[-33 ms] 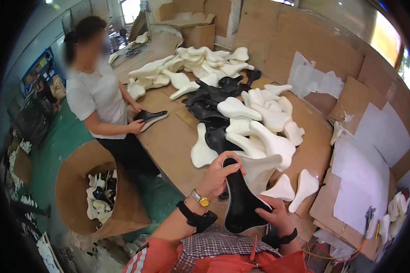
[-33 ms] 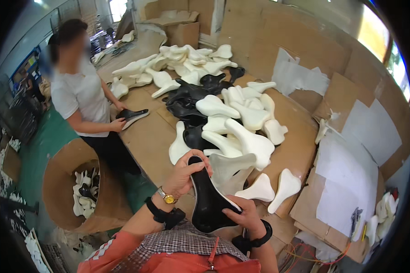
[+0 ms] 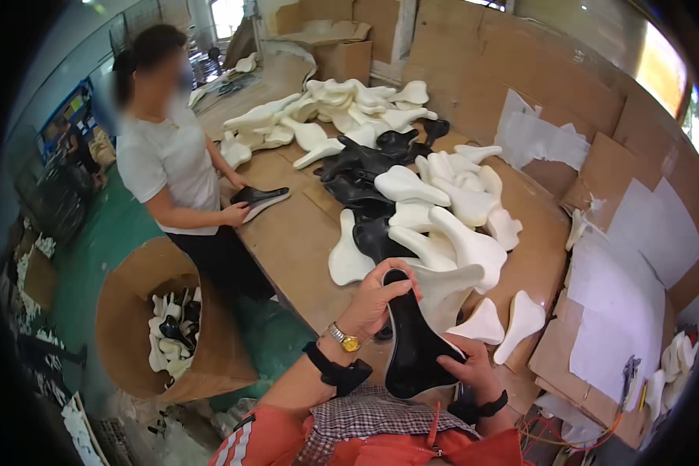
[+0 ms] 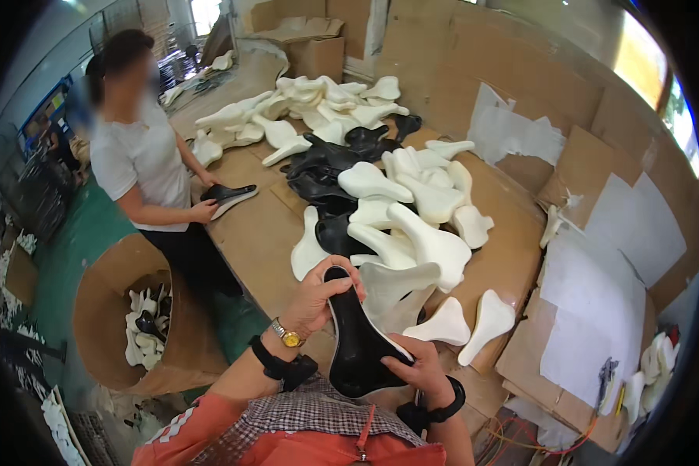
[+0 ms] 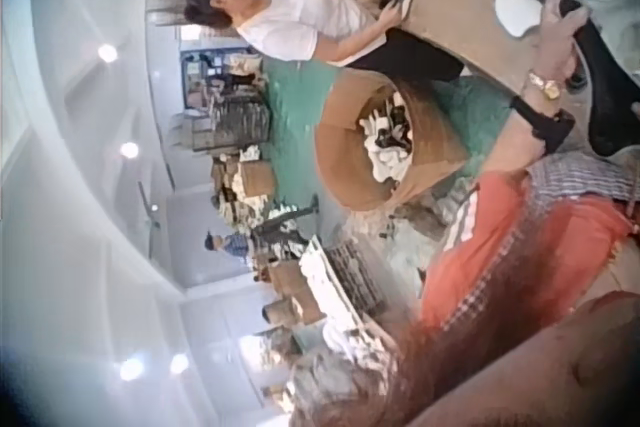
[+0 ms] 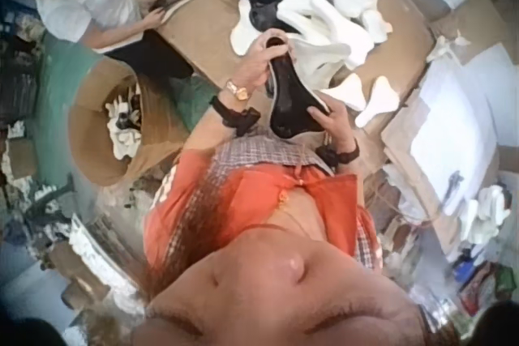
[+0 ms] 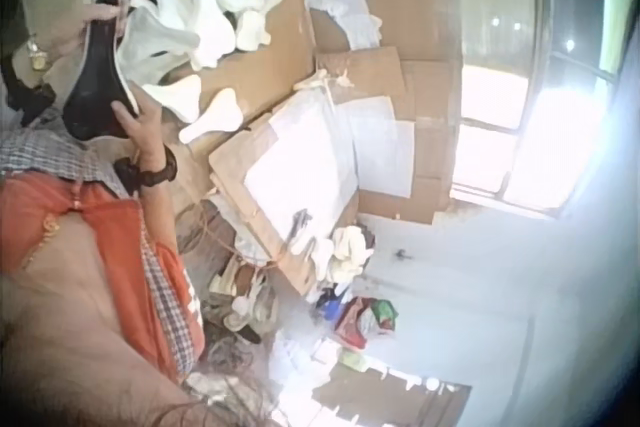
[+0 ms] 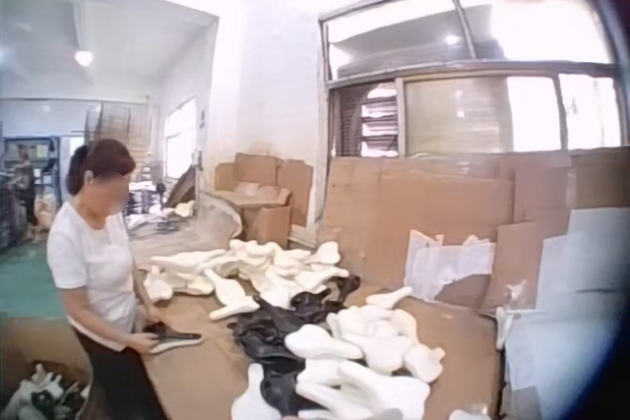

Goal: Sorting and inspecting bicycle seat cushions and covers on a workbench.

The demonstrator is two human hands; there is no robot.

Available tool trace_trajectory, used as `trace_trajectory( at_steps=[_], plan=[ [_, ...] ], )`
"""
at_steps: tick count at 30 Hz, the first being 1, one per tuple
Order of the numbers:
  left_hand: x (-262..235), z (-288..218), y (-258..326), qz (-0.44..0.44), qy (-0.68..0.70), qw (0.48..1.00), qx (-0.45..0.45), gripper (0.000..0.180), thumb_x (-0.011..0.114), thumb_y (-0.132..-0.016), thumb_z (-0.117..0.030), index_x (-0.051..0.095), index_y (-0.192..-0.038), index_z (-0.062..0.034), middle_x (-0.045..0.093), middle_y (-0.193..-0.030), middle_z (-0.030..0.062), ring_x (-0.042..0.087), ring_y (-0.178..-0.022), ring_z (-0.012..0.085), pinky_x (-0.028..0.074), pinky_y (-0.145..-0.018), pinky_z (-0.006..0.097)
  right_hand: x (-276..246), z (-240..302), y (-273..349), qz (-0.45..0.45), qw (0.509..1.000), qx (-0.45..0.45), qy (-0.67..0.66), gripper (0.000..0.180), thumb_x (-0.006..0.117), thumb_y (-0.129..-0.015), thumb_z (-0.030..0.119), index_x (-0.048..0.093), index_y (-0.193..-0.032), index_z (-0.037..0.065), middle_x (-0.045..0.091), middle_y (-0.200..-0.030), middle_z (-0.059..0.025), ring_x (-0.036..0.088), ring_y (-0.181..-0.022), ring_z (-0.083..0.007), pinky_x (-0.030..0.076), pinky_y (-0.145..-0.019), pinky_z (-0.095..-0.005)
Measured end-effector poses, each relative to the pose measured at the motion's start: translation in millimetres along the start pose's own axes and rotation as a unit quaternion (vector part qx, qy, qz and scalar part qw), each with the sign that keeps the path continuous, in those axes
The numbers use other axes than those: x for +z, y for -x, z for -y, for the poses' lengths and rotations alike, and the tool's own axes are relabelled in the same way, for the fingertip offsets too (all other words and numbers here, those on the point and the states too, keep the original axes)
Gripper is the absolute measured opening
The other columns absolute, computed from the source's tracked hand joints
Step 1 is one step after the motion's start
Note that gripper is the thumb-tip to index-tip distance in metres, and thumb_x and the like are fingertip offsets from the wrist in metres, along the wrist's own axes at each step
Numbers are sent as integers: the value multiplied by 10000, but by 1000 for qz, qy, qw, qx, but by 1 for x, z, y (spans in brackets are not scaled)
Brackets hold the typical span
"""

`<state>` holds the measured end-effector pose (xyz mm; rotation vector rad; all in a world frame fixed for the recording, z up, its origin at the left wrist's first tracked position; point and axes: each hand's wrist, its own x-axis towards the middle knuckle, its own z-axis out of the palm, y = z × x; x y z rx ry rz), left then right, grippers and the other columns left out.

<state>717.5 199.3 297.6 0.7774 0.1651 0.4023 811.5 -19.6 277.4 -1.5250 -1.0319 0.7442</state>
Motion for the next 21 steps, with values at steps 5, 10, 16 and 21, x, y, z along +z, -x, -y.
trace_trajectory(
  at_steps=[5,10,16,21],
  plan=[
    [-21,4,-1,8,24,999,-23,222,560,-774,-6,508,-989,-26,590,-864,103,610,-784,217,516,-746,345,5,-10,-3,13,1000,5,-4,327,681,-784,99,611,-1079,-22,611,-815,-28,526,-719,-94,439,-673,-236],
    [-33,6,-2,9,55,998,-36,241,564,-750,-5,505,-982,-26,556,-873,73,603,-785,230,518,-752,373,10,-13,-8,19,1000,0,11,323,676,-790,100,615,-1084,-19,627,-816,-37,542,-718,-97,444,-668,-241],
    [-35,1,-4,-3,72,996,-48,250,600,-760,-35,503,-990,-35,558,-876,78,601,-786,233,519,-756,383,13,-11,-13,16,999,-27,21,327,674,-788,105,617,-1087,-15,639,-808,-59,550,-702,-105,447,-655,-244],
    [-35,-3,-6,18,77,996,-40,263,612,-767,-45,499,-1004,-37,560,-881,82,603,-789,232,519,-757,384,12,4,-15,30,998,-19,52,305,652,-796,114,615,-1057,-40,637,-862,-59,573,-785,-118,456,-732,-255]
  ],
)
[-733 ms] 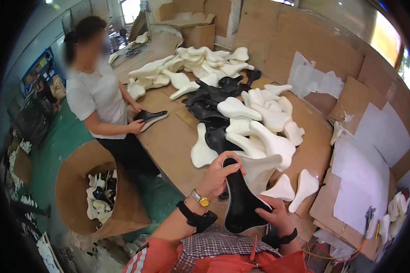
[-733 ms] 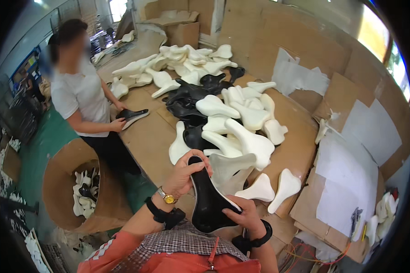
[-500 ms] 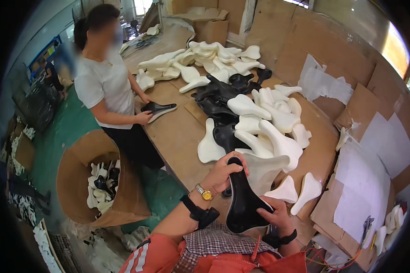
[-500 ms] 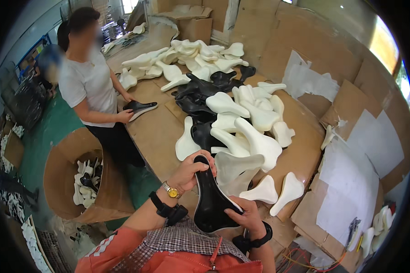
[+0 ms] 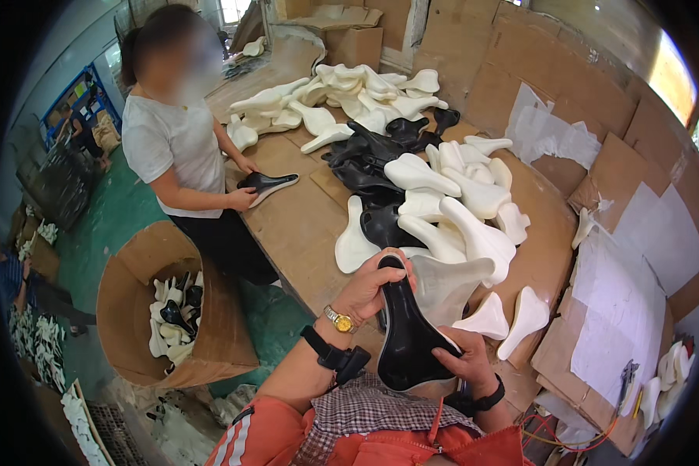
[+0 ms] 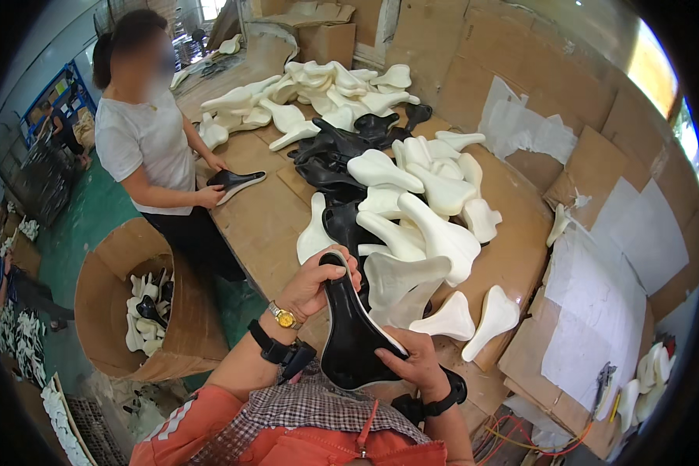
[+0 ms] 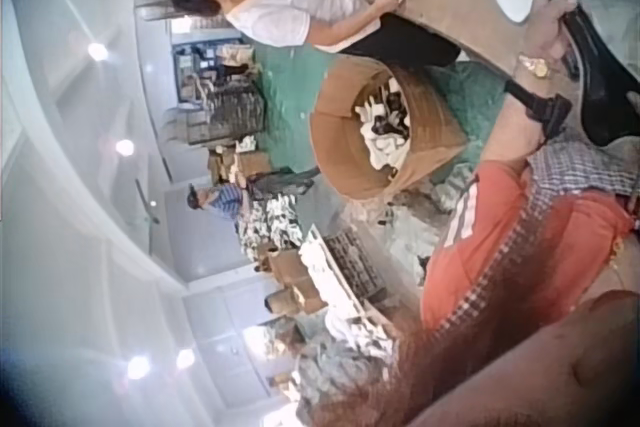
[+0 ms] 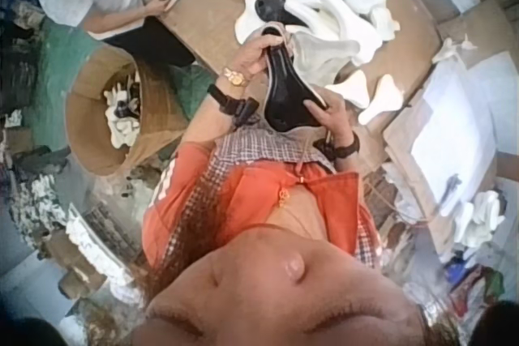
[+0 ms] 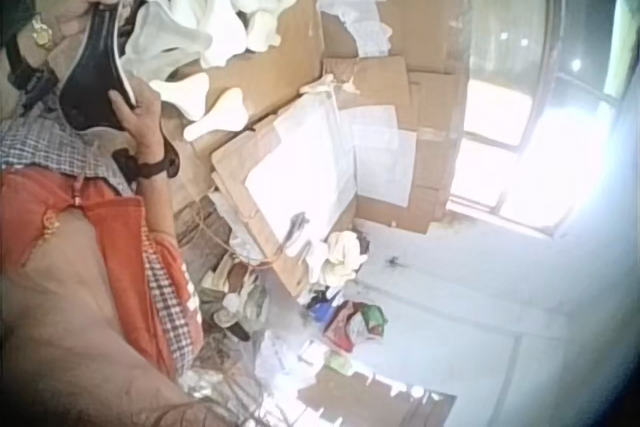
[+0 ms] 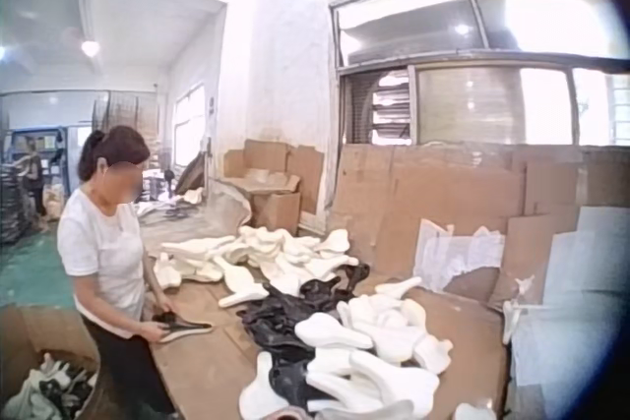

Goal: Sorting and inspecting bicycle seat cushions and covers on a workbench.

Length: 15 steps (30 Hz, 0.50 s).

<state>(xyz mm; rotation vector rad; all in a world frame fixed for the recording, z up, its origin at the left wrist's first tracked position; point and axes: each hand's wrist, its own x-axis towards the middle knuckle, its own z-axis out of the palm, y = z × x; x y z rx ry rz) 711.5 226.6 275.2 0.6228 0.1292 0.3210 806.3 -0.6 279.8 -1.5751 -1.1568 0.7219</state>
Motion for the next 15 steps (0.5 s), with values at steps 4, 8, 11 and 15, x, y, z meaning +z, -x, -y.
trace_trajectory(
  at_steps=[4,8,11,15],
  plan=[
    [0,3,5,-23,-30,999,27,269,600,-770,-20,495,-1017,-33,567,-889,84,611,-797,236,522,-753,374,3,-7,3,6,999,35,-32,312,651,-801,126,610,-1063,-39,638,-877,-53,570,-797,-114,453,-741,-253],
    [-8,9,6,-27,-36,999,20,267,583,-776,-8,494,-1027,-29,570,-891,84,615,-796,239,524,-755,370,14,-24,9,-22,997,28,-63,335,665,-808,146,609,-1098,-15,620,-820,-40,533,-722,-87,438,-663,-231],
    [-18,20,0,-44,-69,997,13,262,563,-772,-1,497,-1024,-23,573,-887,87,615,-784,238,523,-758,370,17,-34,11,-33,995,49,-78,351,668,-815,174,604,-1107,-12,634,-869,-41,539,-756,-83,441,-678,-232],
    [-47,38,-10,-46,-87,995,8,219,526,-754,12,523,-972,-12,578,-886,97,609,-803,238,514,-782,365,17,-67,15,-50,993,102,-28,370,677,-818,211,599,-1110,-1,623,-899,-47,539,-752,-91,452,-688,-239]
  ],
)
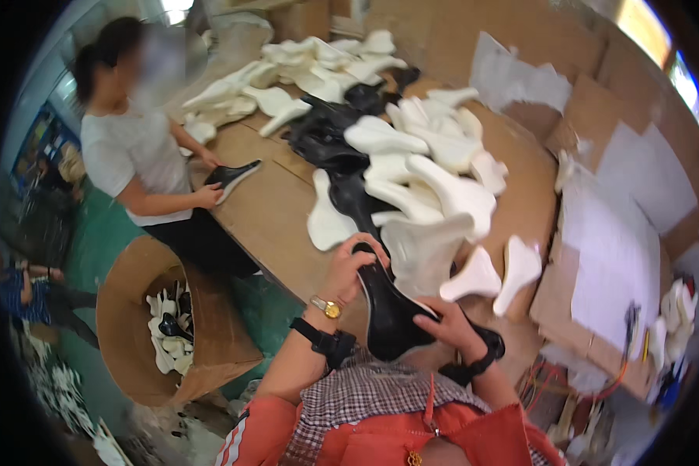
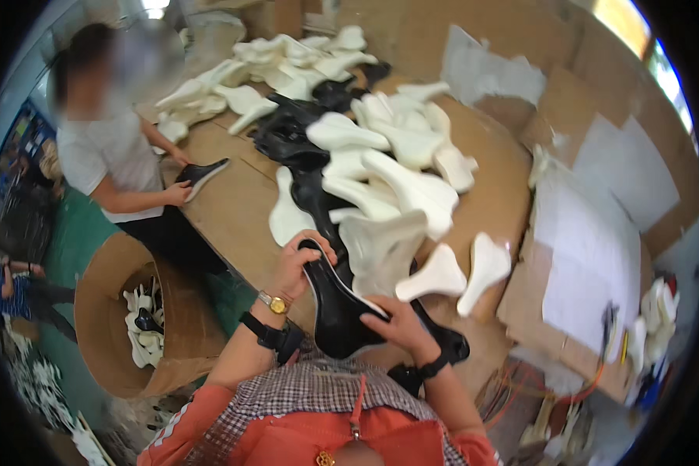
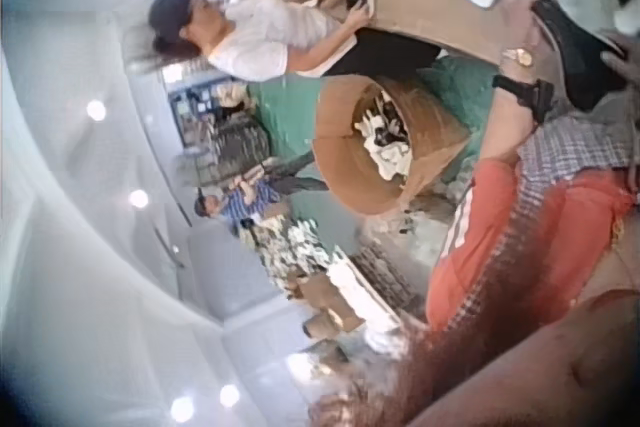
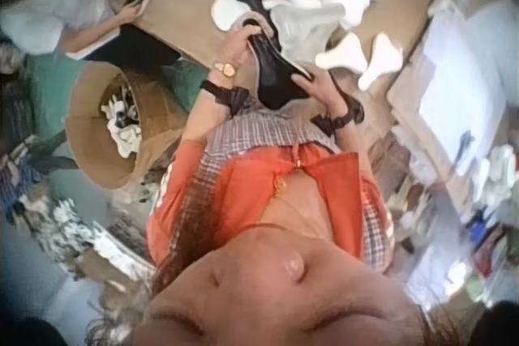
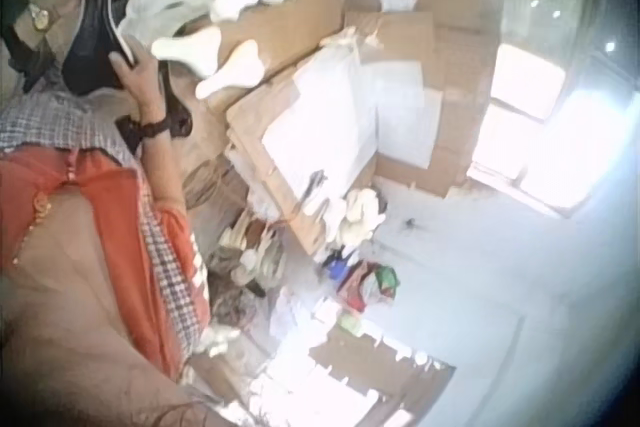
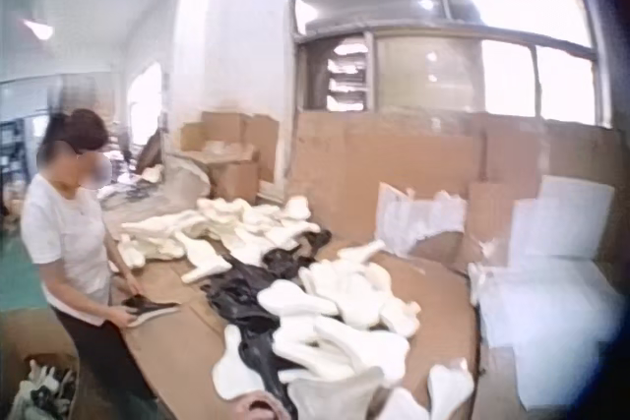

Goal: Sorting and inspecting bicycle seat cushions and covers on a workbench.

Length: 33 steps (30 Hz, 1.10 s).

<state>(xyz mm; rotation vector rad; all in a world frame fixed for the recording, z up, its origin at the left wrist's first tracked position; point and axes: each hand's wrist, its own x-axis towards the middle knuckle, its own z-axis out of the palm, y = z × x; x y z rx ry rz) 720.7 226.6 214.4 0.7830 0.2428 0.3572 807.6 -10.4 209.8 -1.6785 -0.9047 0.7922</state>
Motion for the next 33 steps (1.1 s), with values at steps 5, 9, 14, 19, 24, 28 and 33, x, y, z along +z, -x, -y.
trace_trajectory(
  at_steps=[5,9,14,19,24,28,33],
  plan=[
    [-54,58,8,-50,-93,986,-133,256,569,-768,-45,544,-1020,-7,594,-895,101,592,-853,216,477,-813,325,-19,-36,-20,-175,983,40,36,375,703,-799,213,581,-1088,10,596,-908,-60,545,-673,-106,469,-616,-242],
    [-136,100,9,-275,-230,926,-115,386,626,-757,-122,528,-1106,11,588,-999,124,583,-917,245,460,-832,331,-15,-35,-58,-265,963,0,55,416,718,-783,221,563,-1092,-10,603,-942,-87,554,-671,-103,473,-602,-244],
    [-112,83,-8,-344,-404,848,-17,527,659,-734,-150,464,-1196,13,549,-1129,151,553,-1003,238,454,-836,346,-17,-67,-99,-290,950,23,111,422,659,-763,223,504,-1062,-31,610,-865,-170,600,-688,-269,490,-643,-325],
    [-46,27,8,-76,-405,910,51,650,682,-713,-75,405,-1300,-34,547,-1161,97,542,-1013,219,423,-900,314,-11,11,-75,-282,952,5,116,380,626,-746,193,537,-1048,-19,604,-781,-119,578,-650,-222,471,-622,-313],
    [-38,-2,30,49,-265,958,-101,572,652,-723,0,469,-1265,1,574,-1164,78,551,-1071,198,421,-944,326,-3,34,-84,90,988,46,-114,373,556,-914,317,569,-1111,1,582,-794,-37,536,-645,-110,453,-591,-261],
    [-94,-6,82,-156,-121,976,-97,504,601,-737,50,493,-1228,13,611,-1103,109,604,-987,214,490,-871,343,29,-1,-130,-119,928,-251,247,495,597,-792,102,471,-1271,103,498,-1177,-204,549,-881,-361,487,-765,-407],
    [-145,7,137,-214,-71,968,-110,508,592,-776,12,462,-1267,9,597,-1126,90,591,-1009,205,462,-907,335,61,-26,-164,-86,883,-240,393,501,544,-698,-5,568,-1184,114,407,-1341,-226,524,-1019,-385,463,-848,-418]
  ],
)
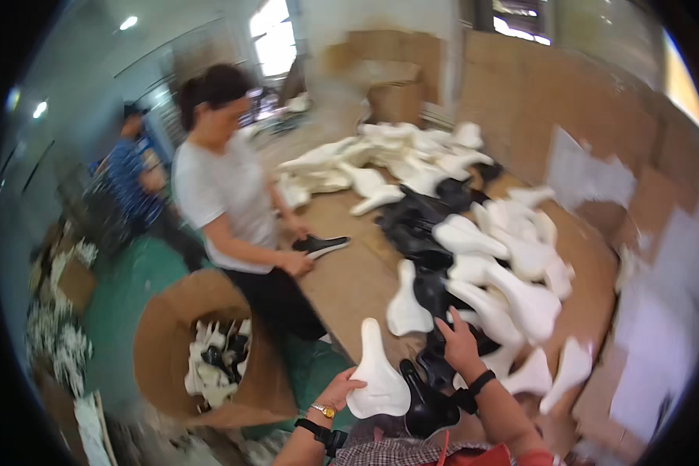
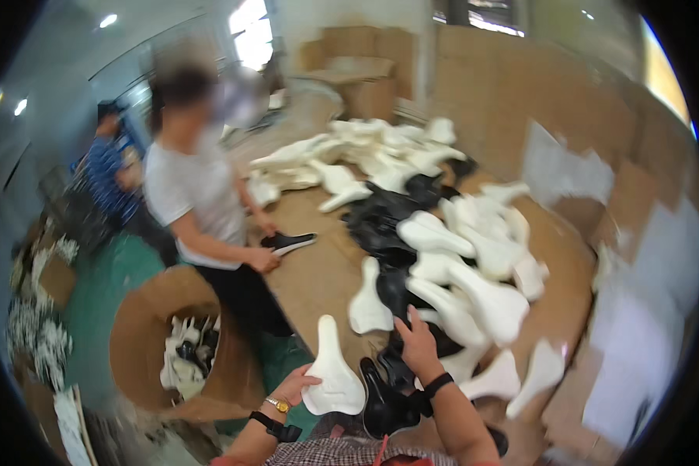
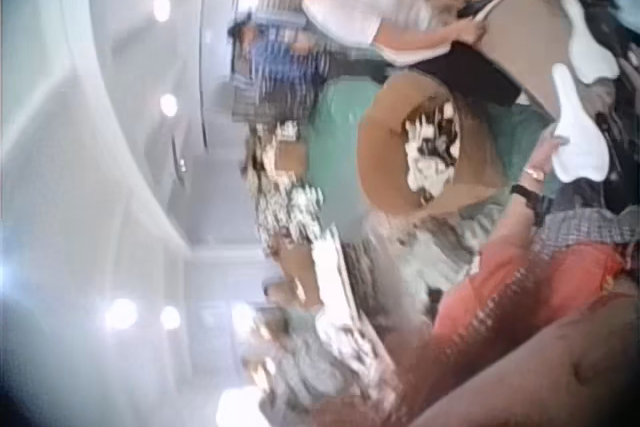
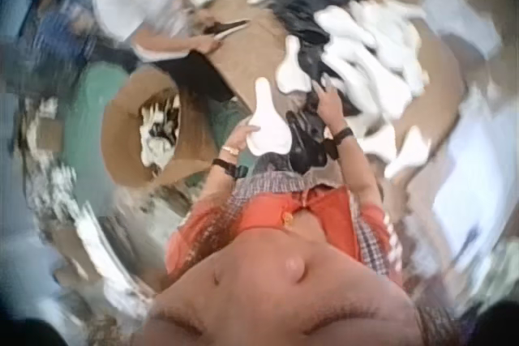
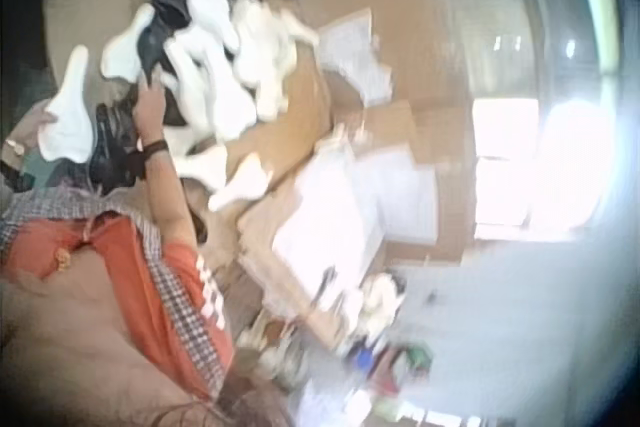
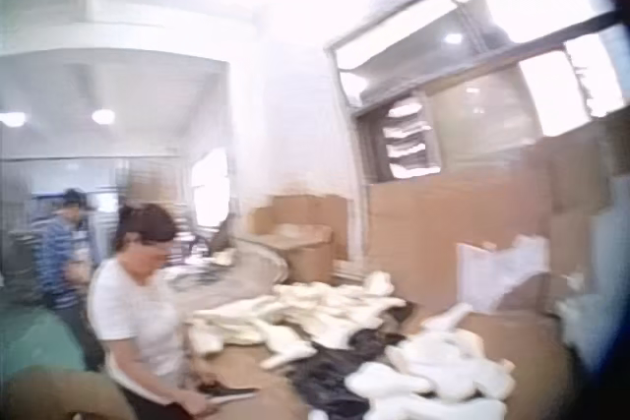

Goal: Sorting and inspecting bicycle seat cushions and covers on a workbench.

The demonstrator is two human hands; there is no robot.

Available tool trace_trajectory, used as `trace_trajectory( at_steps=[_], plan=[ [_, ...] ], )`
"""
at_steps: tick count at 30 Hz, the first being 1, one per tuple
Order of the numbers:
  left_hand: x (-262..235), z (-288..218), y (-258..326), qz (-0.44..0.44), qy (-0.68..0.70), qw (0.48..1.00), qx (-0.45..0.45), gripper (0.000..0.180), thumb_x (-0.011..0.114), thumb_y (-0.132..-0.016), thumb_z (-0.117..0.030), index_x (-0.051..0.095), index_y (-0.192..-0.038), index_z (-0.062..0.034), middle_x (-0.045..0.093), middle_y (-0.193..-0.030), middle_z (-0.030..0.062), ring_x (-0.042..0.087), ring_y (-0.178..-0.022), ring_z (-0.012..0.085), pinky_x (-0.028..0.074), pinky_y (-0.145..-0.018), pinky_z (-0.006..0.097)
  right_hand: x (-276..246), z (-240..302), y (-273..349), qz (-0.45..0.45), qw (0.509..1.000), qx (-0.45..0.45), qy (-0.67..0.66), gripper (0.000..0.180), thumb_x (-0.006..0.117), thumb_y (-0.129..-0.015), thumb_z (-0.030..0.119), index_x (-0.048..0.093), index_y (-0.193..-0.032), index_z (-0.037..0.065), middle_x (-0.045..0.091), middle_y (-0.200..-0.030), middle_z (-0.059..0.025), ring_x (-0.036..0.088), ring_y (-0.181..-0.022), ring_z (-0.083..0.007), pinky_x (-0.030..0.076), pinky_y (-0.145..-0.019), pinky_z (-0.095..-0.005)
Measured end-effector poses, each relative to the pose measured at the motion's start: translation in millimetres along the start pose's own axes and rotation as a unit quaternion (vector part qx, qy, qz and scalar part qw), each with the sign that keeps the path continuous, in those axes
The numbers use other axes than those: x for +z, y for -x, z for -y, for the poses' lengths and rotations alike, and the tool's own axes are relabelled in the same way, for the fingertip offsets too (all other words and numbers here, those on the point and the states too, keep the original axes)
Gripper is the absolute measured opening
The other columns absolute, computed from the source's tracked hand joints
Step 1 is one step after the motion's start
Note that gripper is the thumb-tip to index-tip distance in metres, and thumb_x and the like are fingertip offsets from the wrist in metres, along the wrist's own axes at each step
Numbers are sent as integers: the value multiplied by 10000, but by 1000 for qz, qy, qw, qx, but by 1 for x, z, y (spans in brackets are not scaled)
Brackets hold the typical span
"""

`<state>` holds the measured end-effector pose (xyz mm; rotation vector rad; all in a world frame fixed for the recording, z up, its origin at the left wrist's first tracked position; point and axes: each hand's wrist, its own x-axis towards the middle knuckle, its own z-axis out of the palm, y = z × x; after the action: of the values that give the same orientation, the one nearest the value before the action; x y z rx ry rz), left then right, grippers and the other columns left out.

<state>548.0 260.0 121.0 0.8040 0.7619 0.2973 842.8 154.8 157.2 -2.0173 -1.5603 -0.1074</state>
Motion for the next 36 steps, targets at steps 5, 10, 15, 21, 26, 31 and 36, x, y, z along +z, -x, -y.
trace_trajectory(
  at_steps=[5,10,15,21,26,31,36],
  plan=[
    [-14,6,11,-3,82,996,39,497,577,-799,-26,451,-1278,14,586,-1143,101,591,-1013,195,466,-896,320,-14,12,-36,-99,986,-91,-95,361,547,-694,-72,595,-1038,27,605,-1036,-170,562,-971,-353,455,-863,-417],
    [-21,-2,4,27,80,995,49,526,577,-810,-56,427,-1313,-16,584,-1154,91,586,-1031,174,456,-913,317,-104,57,-19,-160,973,24,-166,214,473,-735,-54,560,-928,-19,564,-826,-162,551,-756,-338,447,-700,-373],
    [5,-4,-11,45,80,996,16,546,576,-820,-78,403,-1334,-16,572,-1176,83,587,-1022,176,455,-908,311,-104,47,22,-129,980,140,-60,84,486,-773,51,532,-804,-13,534,-712,-226,503,-624,-387,402,-576,-426],
    [34,20,-19,59,0,998,-12,582,569,-827,-118,366,-1362,-14,531,-1213,110,540,-1063,188,437,-911,316,-9,41,87,37,981,188,-35,308,545,-860,241,498,-1062,14,604,-867,-262,586,-805,-444,458,-674,-490],
    [13,40,-11,23,1,1000,6,614,555,-824,-111,316,-1381,-19,513,-1221,119,531,-1081,199,438,-914,321,-41,6,116,263,946,189,10,403,584,-804,200,491,-1138,-7,616,-876,-261,591,-811,-455,475,-704,-484],
    [11,4,-1,57,47,997,30,597,558,-843,-127,315,-1377,-23,508,-1242,123,537,-1096,198,443,-928,329,-96,1,118,25,983,157,-97,309,535,-827,70,555,-1125,-10,608,-838,-209,612,-744,-344,474,-677,-397],
    [56,-43,12,147,73,984,66,578,555,-903,-221,305,-1391,-38,488,-1297,87,512,-1149,194,424,-968,331,-123,55,35,-148,863,246,-416,265,613,-856,85,612,-1097,-26,633,-967,-58,573,-859,-111,462,-774,-236]
  ],
)
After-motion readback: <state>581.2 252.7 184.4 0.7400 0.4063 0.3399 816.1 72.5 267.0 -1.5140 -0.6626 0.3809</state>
